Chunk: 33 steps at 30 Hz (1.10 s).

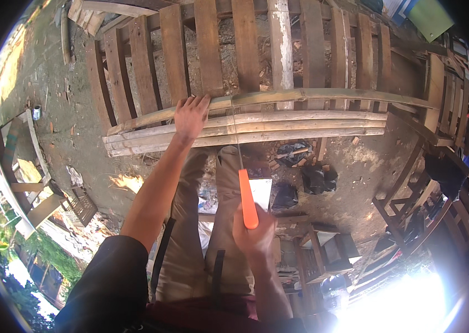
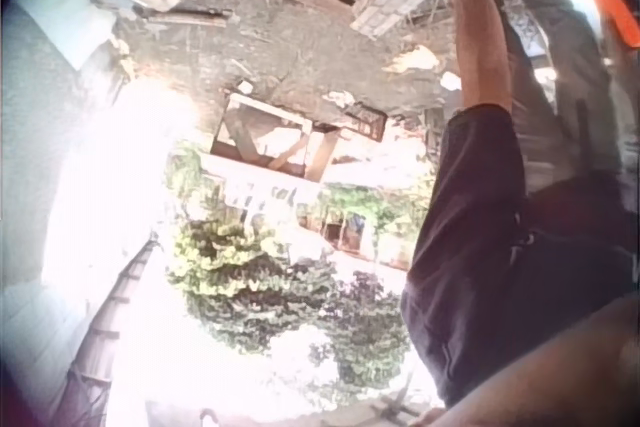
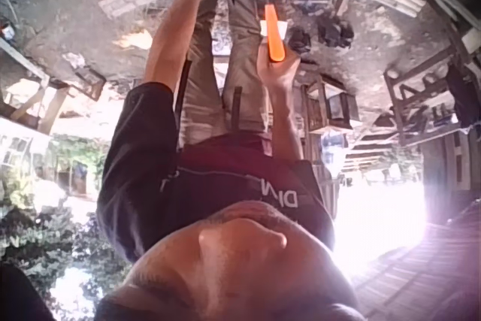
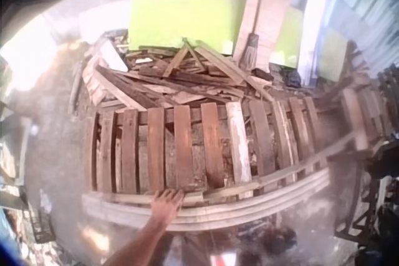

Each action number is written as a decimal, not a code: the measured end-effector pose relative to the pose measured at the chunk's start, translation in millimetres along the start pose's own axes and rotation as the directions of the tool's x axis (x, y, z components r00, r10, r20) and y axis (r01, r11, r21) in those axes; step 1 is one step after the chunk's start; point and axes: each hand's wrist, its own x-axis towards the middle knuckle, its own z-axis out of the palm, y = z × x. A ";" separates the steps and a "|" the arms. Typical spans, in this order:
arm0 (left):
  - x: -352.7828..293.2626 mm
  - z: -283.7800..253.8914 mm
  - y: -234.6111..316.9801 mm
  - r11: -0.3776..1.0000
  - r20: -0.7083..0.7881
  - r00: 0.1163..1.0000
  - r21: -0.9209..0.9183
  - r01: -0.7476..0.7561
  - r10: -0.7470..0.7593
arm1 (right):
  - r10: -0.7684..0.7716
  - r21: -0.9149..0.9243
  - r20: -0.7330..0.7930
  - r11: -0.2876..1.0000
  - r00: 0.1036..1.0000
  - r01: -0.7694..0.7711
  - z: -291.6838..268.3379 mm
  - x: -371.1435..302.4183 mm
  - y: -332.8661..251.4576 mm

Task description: The person cuts a long bamboo pole into sections using a hand saw and then splits the sections with a knife. The person works while sitting on the ground in an outdoor area with wooden pallets and debris.

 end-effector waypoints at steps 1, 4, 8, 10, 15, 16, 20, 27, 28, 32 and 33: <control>-1.4 -1.0 -2.3 1.000 0.007 1.000 -0.002 0.008 -0.008 | -0.041 -0.043 -0.010 0.998 0.999 0.041 -13.2 -26.9 1.6; 2.3 -0.2 -3.8 1.000 -0.025 1.000 -0.006 0.007 -0.007 | -0.055 -0.002 -0.078 0.998 0.995 0.055 -15.5 -36.2 -0.3; 5.5 2.3 8.1 1.000 -0.060 0.998 -0.007 -0.020 0.020 | -0.118 0.033 -0.118 0.992 0.986 0.122 33.9 67.6 -21.4; 7.1 5.4 -2.6 0.997 -0.070 0.995 0.013 -0.069 0.070 | -0.094 -0.009 -0.102 0.996 0.990 0.093 34.5 63.0 -10.6; 4.5 -0.2 -0.9 0.999 -0.005 1.000 -0.031 0.017 -0.017 | -0.188 -0.032 -0.066 0.982 0.980 0.186 -15.0 -54.7 35.4; 4.3 -0.5 1.8 0.999 -0.018 0.999 -0.035 0.026 -0.027 | -0.188 -0.063 -0.090 0.981 0.978 0.182 -15.7 -50.2 40.9; 25.6 -1.2 3.4 0.995 -0.041 0.997 -0.080 0.061 -0.064 | -0.085 0.073 -0.453 0.989 0.887 0.132 8.0 7.9 50.6; 13.4 7.9 -22.6 0.975 -0.161 0.983 -0.215 0.053 -0.089 | -0.016 0.579 -0.133 0.810 0.991 0.090 -79.4 -12.5 109.3; 9.4 6.3 -24.6 0.973 -0.175 0.978 -0.220 0.072 -0.112 | -0.052 0.606 -0.180 0.781 0.982 0.152 -72.8 -17.5 108.7; -6.2 -12.4 -26.9 0.997 -0.036 0.999 -0.079 0.015 -0.018 | -0.159 0.356 -0.365 0.887 0.917 0.295 -42.1 -14.6 136.7; -10.6 -16.3 -26.2 0.999 0.019 1.000 -0.043 0.011 -0.010 | -0.157 0.230 -0.409 0.935 0.899 0.268 -34.6 -12.9 141.4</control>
